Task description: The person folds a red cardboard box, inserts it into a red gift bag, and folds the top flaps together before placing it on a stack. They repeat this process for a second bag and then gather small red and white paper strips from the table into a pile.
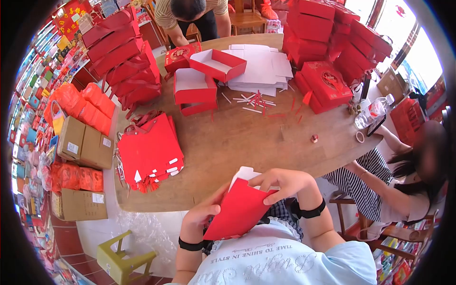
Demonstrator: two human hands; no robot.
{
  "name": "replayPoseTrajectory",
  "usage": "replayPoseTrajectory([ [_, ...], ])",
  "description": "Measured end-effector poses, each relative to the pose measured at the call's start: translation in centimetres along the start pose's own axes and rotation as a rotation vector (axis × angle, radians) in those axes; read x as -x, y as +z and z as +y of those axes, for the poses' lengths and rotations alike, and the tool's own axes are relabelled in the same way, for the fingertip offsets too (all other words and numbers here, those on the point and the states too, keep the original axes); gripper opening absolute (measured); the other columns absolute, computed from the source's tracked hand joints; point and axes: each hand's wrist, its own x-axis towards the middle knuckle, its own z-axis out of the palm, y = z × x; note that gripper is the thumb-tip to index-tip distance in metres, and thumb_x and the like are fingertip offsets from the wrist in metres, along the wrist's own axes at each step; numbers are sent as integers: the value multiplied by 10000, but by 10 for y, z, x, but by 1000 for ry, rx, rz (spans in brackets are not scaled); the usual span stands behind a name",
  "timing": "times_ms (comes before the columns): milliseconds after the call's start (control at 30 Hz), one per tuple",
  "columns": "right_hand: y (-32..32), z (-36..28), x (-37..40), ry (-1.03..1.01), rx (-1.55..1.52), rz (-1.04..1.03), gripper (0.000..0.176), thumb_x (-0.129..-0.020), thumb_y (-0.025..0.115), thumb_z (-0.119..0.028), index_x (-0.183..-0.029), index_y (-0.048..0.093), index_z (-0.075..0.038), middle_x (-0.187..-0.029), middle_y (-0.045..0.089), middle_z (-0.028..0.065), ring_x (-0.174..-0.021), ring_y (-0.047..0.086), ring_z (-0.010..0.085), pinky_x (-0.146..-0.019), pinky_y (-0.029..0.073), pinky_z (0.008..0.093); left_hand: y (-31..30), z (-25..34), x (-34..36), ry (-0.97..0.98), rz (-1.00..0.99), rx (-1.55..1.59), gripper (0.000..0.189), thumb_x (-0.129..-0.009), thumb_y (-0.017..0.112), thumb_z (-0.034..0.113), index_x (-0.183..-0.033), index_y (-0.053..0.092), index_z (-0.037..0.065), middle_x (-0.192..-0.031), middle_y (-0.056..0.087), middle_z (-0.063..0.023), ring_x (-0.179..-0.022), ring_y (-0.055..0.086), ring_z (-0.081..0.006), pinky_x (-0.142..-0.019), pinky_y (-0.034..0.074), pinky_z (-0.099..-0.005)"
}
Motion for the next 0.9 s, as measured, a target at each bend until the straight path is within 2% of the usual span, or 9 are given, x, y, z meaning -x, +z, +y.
replayPoseTrajectory([
  [133, -2, -1, -1, -26, -23, -11, 192, -745, 601, -92, -860, 638, 58, -1273, 482, 181, -1077, 500, 260, -917, 372, 329, -8, -6, 1, -89, 11, 51, 955, -718, 620, 491, -1393, 169, -14, -1373, 322, -160, -1253, 343, -230, -994, 304, -318],
  [333, 1, -22, 4, 9, 114, 141, 209, -745, 625, -127, -828, 630, 64, -1262, 484, 196, -1068, 521, 284, -914, 381, 322, -35, -26, -11, -126, 138, 311, 698, -711, 714, 256, -1262, 390, -24, -1189, 525, -128, -1071, 528, -191, -918, 418, -319],
  [433, 1, -37, 10, 207, 395, 359, 268, -741, 648, -156, -914, 623, 48, -1258, 482, 204, -1085, 517, 292, -901, 400, 317, -48, -19, -14, -66, 190, 232, 578, -692, 734, 135, -1174, 460, -29, -1085, 589, -109, -977, 583, -192, -861, 465, -305],
  [500, 3, -30, 14, 36, 679, 982, 398, -758, 655, -174, -1087, 563, 30, -1231, 511, 174, -1106, 510, 254, -884, 422, 312, -56, -14, -9, 72, 374, 34, 524, -711, 723, 113, -1154, 477, -21, -1079, 591, -114, -982, 583, -200, -860, 469, -314],
  [533, 4, -21, 16, 35, 677, 977, 398, -758, 655, -174, -1087, 563, 30, -1231, 511, 174, -1106, 510, 254, -884, 422, 312, -57, -13, -8, 74, 378, 35, 524, -711, 723, 113, -1154, 477, -21, -1079, 591, -114, -982, 583, -200, -860, 469, -314],
  [600, 6, 0, 17, -280, -185, 907, 572, -784, 665, -205, -1249, 430, 30, -1210, 521, 160, -1102, 506, 218, -911, 399, 291, -55, -7, -8, 251, 544, 34, 460, -737, 700, 79, -1137, 491, -9, -1077, 591, -116, -978, 584, -193, -848, 479, -318],
  [633, 10, 4, 17, -245, -391, 759, 580, -801, 662, -218, -1250, 408, 47, -1161, 551, 109, -1077, 510, 180, -906, 404, 301, -57, -6, -9, 299, 552, 26, 430, -752, 684, 60, -1134, 495, 2, -1071, 592, -110, -967, 586, -185, -843, 484, -325],
  [733, 12, 28, 20, 39, -267, 761, 509, -806, 640, -123, -1237, 424, 39, -1151, 541, 71, -1057, 501, 134, -895, 413, 293, -48, -3, -15, 364, 649, 28, 428, -747, 689, 55, -1126, 497, 1, -1071, 591, -102, -970, 582, -178, -837, 485, -318],
  [900, 7, 23, 16, 6, -207, 977, 227, -828, 548, 9, -1046, 562, 70, -922, 625, 55, -834, 565, 87, -759, 465, 233, -48, -5, -13, 382, 568, -140, 417, -741, 690, 42, -1113, 507, -1, -1065, 589, -96, -967, 572, -171, -846, 466, -307],
])
